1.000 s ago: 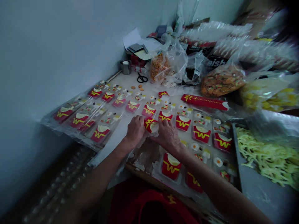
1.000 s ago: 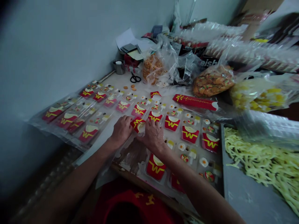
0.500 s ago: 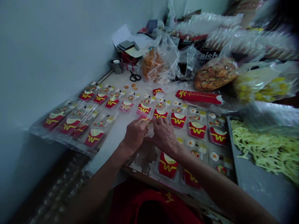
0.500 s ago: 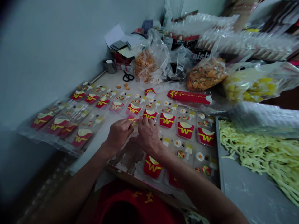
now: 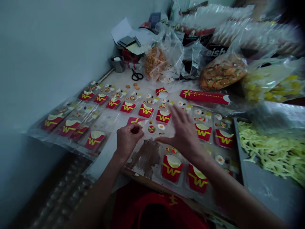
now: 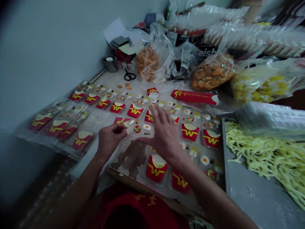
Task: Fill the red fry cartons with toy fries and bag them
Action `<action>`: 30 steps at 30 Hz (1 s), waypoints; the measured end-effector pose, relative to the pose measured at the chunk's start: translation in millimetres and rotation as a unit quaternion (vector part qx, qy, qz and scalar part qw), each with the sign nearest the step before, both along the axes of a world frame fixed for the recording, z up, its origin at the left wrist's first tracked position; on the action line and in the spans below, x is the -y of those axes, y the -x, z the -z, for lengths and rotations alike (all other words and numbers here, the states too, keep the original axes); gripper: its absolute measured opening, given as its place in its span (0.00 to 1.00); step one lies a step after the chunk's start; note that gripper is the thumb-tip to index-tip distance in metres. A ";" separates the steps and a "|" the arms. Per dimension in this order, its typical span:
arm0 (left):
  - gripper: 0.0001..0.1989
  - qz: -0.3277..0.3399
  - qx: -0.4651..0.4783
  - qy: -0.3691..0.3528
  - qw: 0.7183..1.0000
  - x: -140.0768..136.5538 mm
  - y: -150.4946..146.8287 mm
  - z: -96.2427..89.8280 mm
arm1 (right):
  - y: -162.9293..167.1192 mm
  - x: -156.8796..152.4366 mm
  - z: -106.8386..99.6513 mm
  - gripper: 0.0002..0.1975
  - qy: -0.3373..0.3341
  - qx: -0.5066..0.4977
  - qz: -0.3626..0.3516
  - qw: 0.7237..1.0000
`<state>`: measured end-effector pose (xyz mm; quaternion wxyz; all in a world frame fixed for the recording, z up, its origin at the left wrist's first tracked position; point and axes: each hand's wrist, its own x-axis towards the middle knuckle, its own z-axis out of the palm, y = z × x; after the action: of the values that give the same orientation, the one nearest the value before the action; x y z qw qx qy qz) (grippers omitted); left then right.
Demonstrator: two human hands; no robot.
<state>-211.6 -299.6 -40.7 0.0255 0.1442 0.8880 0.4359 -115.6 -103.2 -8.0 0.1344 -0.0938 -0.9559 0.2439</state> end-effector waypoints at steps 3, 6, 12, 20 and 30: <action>0.08 0.003 -0.006 0.003 1.000 -0.9 3.7 -3.6 | -24.2 -23.5 5.0 0.43 0.310 0.088 0.125 0.938; 0.08 0.007 -0.018 0.013 1.000 -3.8 1.9 -5.8 | -37.8 -28.8 20.9 0.32 0.613 0.171 0.116 0.763; 0.05 0.036 -0.059 0.030 0.997 -14.5 -22.3 -6.1 | -28.7 -5.7 46.0 0.16 0.732 0.116 0.122 0.660; 0.05 0.185 -0.131 0.008 0.974 -24.6 -86.5 -16.5 | -9.7 14.0 44.5 0.14 0.706 0.144 0.024 0.693; 0.47 0.130 -0.141 0.288 0.938 126.7 11.2 -31.0 | 141.9 86.1 29.5 0.15 0.579 0.218 -0.193 0.761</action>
<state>-222.8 -426.3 -9.7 -0.0029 0.3047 0.9435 0.1301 -257.5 -189.3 -37.6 -0.2078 -0.0185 -0.6338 0.7449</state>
